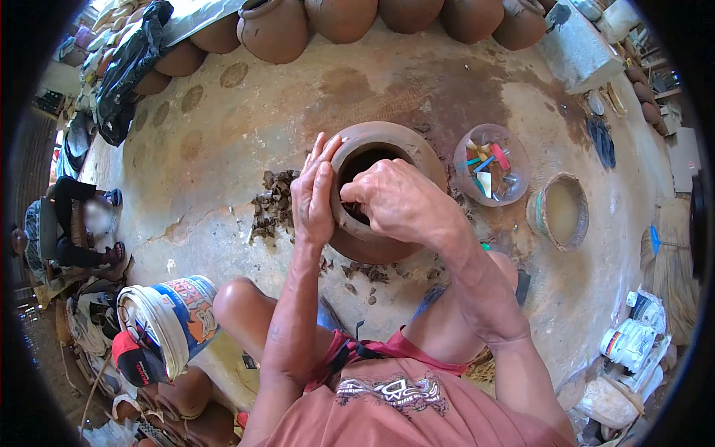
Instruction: The person refines a large clay pot by hand using a metal tool and a pink smoothing pad to scrape and smooth the surface.
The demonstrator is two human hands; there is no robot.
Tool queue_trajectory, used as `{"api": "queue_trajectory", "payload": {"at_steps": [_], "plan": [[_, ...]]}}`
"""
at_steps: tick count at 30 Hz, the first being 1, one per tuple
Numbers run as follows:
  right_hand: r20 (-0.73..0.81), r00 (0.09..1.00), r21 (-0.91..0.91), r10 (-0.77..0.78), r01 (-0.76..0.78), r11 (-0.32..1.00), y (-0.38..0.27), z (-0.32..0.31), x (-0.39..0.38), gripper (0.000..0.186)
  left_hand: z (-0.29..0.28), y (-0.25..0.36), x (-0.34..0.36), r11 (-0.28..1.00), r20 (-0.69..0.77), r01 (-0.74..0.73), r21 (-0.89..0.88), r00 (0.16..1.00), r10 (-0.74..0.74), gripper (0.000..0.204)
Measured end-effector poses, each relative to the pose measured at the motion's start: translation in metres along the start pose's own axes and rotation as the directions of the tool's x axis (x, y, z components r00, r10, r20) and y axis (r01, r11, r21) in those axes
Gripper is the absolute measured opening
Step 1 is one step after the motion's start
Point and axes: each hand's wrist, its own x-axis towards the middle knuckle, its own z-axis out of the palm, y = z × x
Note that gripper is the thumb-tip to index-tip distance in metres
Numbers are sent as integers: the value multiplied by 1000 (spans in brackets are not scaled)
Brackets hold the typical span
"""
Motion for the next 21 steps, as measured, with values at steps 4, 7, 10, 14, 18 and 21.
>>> {"api": "queue_trajectory", "payload": {"at_steps": [4, 7, 10, 14, 18, 21], "plan": [[86, 996, 2, 12, -12, 1000, -2, -9, -2, 14, -5, -3, 18, 998, 121, -1, -63, 993, 9, 50], [139, 990, 19, 20, -22, 1000, -1, -21, -4, 16, -8, -5, 28, 997, 166, -9, -78, 986, 22, 48], [35, 999, 59, 13, -15, 998, -1, -29, -7, 17, -13, -7, 35, 999, 126, -35, -25, 991, 38, 53], [-143, 985, -40, 97, -104, 994, -4, -23, 0, 17, -7, -9, 28, 1000, -85, 4, -21, 996, -6, 57], [-198, 959, -59, 201, -216, 975, -7, -6, 5, 17, 0, -1, 0, 993, -206, 97, -71, 972, -110, 59], [-233, 936, -22, 265, -277, 961, -8, 2, 10, 17, 5, 0, -18, 989, -190, 151, -12, 970, -150, 64]]}}
